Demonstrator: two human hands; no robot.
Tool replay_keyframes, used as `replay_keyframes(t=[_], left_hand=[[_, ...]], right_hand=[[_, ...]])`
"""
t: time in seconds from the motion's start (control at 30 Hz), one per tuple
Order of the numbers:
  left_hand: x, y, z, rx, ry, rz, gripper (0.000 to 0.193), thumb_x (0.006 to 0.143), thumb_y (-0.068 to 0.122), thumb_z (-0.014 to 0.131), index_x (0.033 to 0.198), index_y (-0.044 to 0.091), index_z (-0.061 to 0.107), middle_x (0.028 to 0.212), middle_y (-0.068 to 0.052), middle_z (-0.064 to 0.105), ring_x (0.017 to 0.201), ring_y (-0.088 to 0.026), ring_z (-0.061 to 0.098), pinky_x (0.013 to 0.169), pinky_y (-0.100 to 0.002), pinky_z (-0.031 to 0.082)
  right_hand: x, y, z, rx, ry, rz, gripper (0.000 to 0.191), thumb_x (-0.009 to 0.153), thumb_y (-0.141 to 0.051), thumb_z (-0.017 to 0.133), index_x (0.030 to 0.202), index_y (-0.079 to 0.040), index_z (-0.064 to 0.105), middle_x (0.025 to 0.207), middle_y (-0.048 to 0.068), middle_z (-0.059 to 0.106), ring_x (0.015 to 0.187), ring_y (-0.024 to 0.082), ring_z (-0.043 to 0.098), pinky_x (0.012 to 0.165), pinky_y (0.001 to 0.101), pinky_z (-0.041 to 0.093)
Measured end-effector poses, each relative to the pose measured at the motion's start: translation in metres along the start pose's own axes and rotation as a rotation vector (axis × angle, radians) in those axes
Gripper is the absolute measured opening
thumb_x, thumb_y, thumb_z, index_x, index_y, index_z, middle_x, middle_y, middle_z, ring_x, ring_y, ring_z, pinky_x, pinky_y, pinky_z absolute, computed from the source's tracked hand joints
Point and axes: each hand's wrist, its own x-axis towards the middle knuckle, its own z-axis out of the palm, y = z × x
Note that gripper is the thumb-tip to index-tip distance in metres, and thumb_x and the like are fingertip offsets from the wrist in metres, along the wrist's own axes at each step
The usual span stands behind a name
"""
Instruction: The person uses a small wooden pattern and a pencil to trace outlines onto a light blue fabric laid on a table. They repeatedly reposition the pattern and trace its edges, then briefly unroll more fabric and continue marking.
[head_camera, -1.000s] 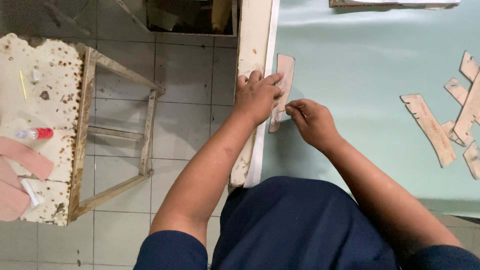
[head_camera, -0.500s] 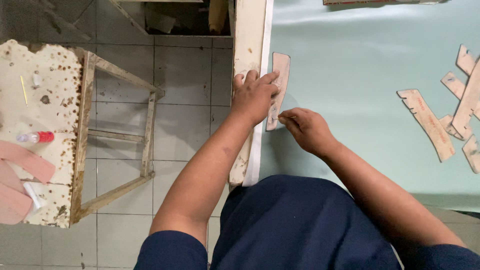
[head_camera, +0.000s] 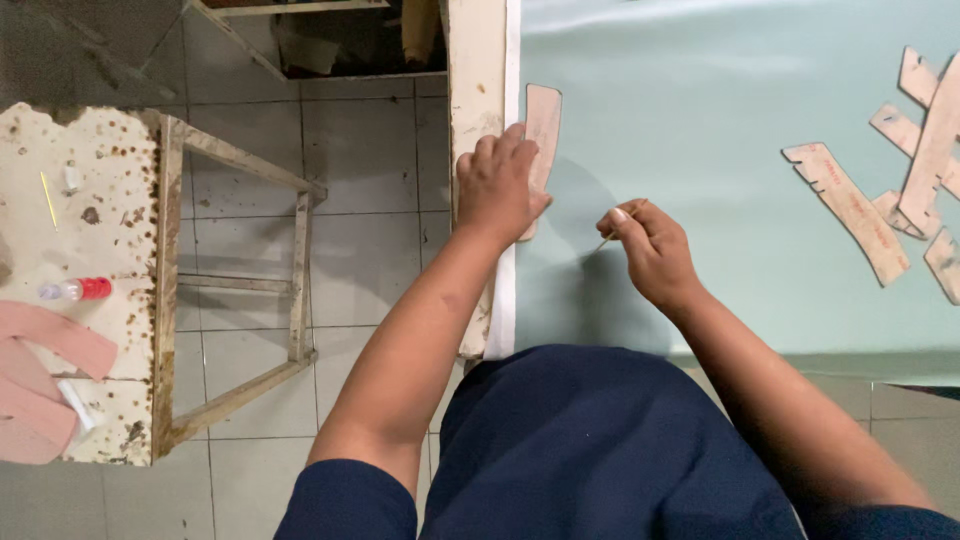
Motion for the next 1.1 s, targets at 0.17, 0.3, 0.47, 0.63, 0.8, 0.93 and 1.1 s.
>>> replay_keyframes(t=[0.17,0.3,0.47,0.63,0.8,0.93,1.1], left_hand=[[-0.012,-0.012,0.009,-0.062,0.070,-0.196,0.060,0.085,0.019,0.078,0.138,0.011,0.049,0.137,-0.015,0.046,0.125,-0.036,0.049,0.100,-0.048,0.046],[-0.012,-0.016,0.013,-0.200,0.093,-0.356,0.058,0.089,0.009,0.068,0.140,0.003,0.040,0.131,-0.021,0.048,0.113,-0.040,0.058,0.093,-0.046,0.053],[-0.003,-0.021,0.016,-0.244,0.116,-0.458,0.059,0.086,0.008,0.067,0.137,0.001,0.039,0.125,-0.022,0.054,0.108,-0.041,0.065,0.090,-0.047,0.057],[-0.009,-0.016,0.022,0.002,0.235,-0.422,0.051,0.083,0.007,0.070,0.127,0.006,0.047,0.124,-0.022,0.054,0.112,-0.043,0.061,0.087,-0.046,0.056],[-0.009,-0.025,0.015,-0.173,0.130,-0.527,0.058,0.089,0.009,0.068,0.138,-0.001,0.040,0.127,-0.024,0.052,0.113,-0.041,0.060,0.095,-0.047,0.053],[-0.007,-0.022,0.020,-0.003,0.258,-0.488,0.060,0.077,0.006,0.074,0.128,0.001,0.043,0.126,-0.026,0.051,0.115,-0.044,0.056,0.095,-0.047,0.052],[-0.011,-0.032,0.021,-0.100,0.310,-0.493,0.060,0.080,0.005,0.072,0.131,-0.001,0.041,0.127,-0.026,0.051,0.115,-0.045,0.059,0.095,-0.047,0.054]], right_hand=[[-0.017,0.014,-0.014,0.153,0.104,0.184,0.029,0.107,-0.015,0.045,0.123,-0.001,0.064,0.102,0.008,0.068,0.088,0.013,0.065,0.083,0.0297,0.056],[-0.019,0.016,-0.016,0.103,0.144,0.292,0.030,0.103,-0.013,0.047,0.124,-0.001,0.066,0.100,0.006,0.069,0.078,0.011,0.059,0.071,0.0276,0.050],[-0.005,0.018,-0.021,0.107,0.182,0.349,0.029,0.101,-0.017,0.054,0.122,-0.002,0.069,0.097,0.005,0.071,0.073,0.010,0.056,0.066,0.0265,0.047],[0.005,0.022,-0.028,0.125,0.195,0.297,0.029,0.101,-0.020,0.057,0.120,-0.002,0.069,0.099,0.005,0.073,0.081,0.009,0.061,0.073,0.0251,0.051],[-0.001,0.019,-0.027,0.055,0.193,0.368,0.028,0.100,-0.021,0.059,0.119,-0.003,0.070,0.099,0.004,0.072,0.081,0.009,0.061,0.072,0.0264,0.051],[0.003,0.012,-0.023,0.056,0.195,0.437,0.028,0.099,-0.020,0.060,0.119,-0.003,0.070,0.098,0.005,0.072,0.075,0.011,0.059,0.068,0.0272,0.050],[0.005,0.010,-0.023,0.038,0.178,0.384,0.028,0.099,-0.021,0.060,0.118,-0.002,0.070,0.097,0.004,0.072,0.076,0.009,0.061,0.069,0.0264,0.052]])
